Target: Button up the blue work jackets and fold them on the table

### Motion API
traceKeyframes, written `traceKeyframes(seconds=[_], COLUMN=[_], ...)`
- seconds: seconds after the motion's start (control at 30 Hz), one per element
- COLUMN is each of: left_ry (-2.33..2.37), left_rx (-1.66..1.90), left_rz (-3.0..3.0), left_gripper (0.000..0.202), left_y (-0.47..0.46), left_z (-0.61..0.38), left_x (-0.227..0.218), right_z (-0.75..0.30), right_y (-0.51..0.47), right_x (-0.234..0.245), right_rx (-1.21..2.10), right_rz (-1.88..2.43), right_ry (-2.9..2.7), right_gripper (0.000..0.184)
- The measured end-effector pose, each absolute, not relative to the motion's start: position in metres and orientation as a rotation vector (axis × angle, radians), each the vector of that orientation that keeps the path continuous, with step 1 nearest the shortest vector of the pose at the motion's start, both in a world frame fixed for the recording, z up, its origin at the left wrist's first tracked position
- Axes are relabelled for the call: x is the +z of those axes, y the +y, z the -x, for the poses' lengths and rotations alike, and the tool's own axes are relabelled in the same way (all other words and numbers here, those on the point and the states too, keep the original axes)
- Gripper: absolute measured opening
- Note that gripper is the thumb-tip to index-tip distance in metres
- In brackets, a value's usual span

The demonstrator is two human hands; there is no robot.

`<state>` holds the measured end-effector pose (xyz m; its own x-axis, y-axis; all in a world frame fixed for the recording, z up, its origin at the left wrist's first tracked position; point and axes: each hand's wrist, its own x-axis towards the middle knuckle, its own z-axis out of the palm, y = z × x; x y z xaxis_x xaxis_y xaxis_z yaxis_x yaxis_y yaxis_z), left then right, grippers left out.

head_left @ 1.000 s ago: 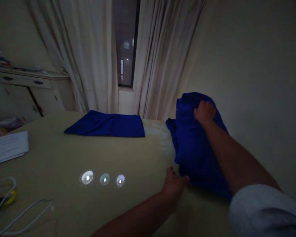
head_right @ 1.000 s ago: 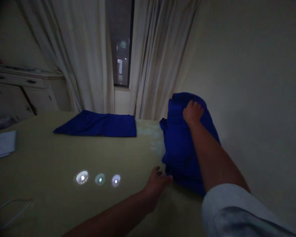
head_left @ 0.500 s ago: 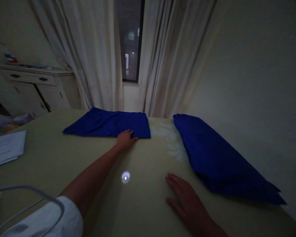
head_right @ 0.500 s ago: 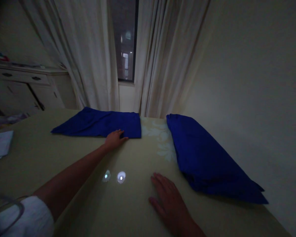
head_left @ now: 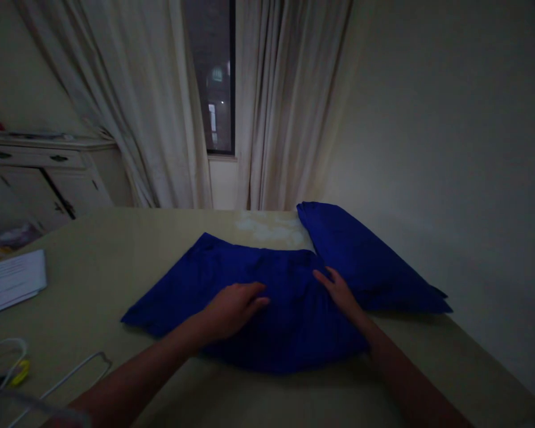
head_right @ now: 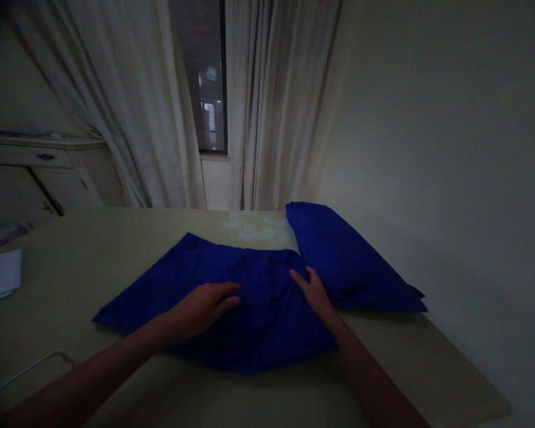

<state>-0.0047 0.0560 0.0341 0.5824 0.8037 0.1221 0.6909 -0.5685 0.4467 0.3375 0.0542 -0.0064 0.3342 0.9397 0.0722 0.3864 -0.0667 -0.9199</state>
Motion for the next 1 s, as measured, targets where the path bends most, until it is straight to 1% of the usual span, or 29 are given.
traceKeyframes(seconds=[0.07, 0.13, 0.17, 0.2, 0.27, 0.33, 0.37, 0.43, 0.5, 0.53, 0.6, 0.67, 0.7, 0.73, 0.77, 0.87, 0.9, 0.93, 1.0], left_ry=[1.596, 2.058, 2.148, 2.171, 2.102, 1.999, 1.928, 1.747, 1.555, 1.480, 1.364, 1.279, 1.249, 1.237, 1.255, 1.495, 1.606, 1.719, 1.922], left_rx=[0.489, 0.424, 0.380, 0.367, 0.455, 0.701, 0.847, 1.143, 1.300, 1.309, 1.194, 0.976, 0.871, 0.773, 0.693, 0.636, 0.658, 0.689, 0.737], left_rz=[-2.456, -2.333, -2.282, -2.264, -2.260, -2.166, -2.059, -1.727, -1.315, -1.123, -0.887, -0.899, -0.972, -1.070, -1.177, -1.509, -1.609, -1.685, -1.744], left_gripper=[0.052, 0.061, 0.061, 0.056, 0.042, 0.036, 0.035, 0.042, 0.049, 0.050, 0.056, 0.068, 0.071, 0.073, 0.073, 0.076, 0.077, 0.077, 0.074], left_y=[0.065, 0.083, 0.092, 0.099, 0.104, 0.097, 0.090, 0.070, 0.045, 0.032, 0.006, -0.016, -0.025, -0.032, -0.036, -0.028, -0.019, -0.007, 0.021], left_z=[0.041, 0.079, 0.095, 0.107, 0.122, 0.127, 0.128, 0.135, 0.149, 0.159, 0.181, 0.198, 0.202, 0.204, 0.204, 0.194, 0.189, 0.184, 0.173], left_x=[0.030, 0.023, 0.019, 0.015, 0.012, 0.017, 0.023, 0.039, 0.057, 0.065, 0.076, 0.080, 0.080, 0.080, 0.078, 0.072, 0.069, 0.066, 0.058], right_z=[-0.347, -0.352, -0.351, -0.349, -0.343, -0.337, -0.337, -0.340, -0.348, -0.353, -0.362, -0.368, -0.369, -0.370, -0.370, -0.363, -0.357, -0.350, -0.334], right_y=[0.049, 0.039, 0.033, 0.027, 0.013, -0.006, -0.020, -0.057, -0.102, -0.124, -0.161, -0.178, -0.178, -0.172, -0.162, -0.116, -0.098, -0.081, -0.050], right_x=[0.002, 0.012, 0.017, 0.023, 0.038, 0.055, 0.064, 0.081, 0.098, 0.105, 0.117, 0.122, 0.120, 0.116, 0.109, 0.078, 0.067, 0.056, 0.038], right_rx=[0.426, 0.200, 0.119, 0.062, 0.061, 0.211, 0.329, 0.632, 1.006, 1.208, 1.535, 1.681, 1.664, 1.596, 1.497, 1.062, 0.913, 0.793, 0.597], right_rz=[1.760, 1.845, 1.880, 1.893, 1.815, 1.634, 1.544, 1.393, 1.254, 1.172, 1.022, 0.953, 0.966, 1.012, 1.082, 1.469, 1.620, 1.751, 1.934], right_ry=[-1.403, -1.563, -1.615, -1.649, -1.673, -1.629, -1.594, -1.567, -1.679, -1.783, -1.955, -1.970, -1.911, -1.831, -1.747, -1.519, -1.471, -1.462, -1.533], right_gripper=[0.073, 0.064, 0.057, 0.052, 0.049, 0.052, 0.056, 0.068, 0.074, 0.077, 0.086, 0.103, 0.109, 0.109, 0.105, 0.073, 0.066, 0.063, 0.064])
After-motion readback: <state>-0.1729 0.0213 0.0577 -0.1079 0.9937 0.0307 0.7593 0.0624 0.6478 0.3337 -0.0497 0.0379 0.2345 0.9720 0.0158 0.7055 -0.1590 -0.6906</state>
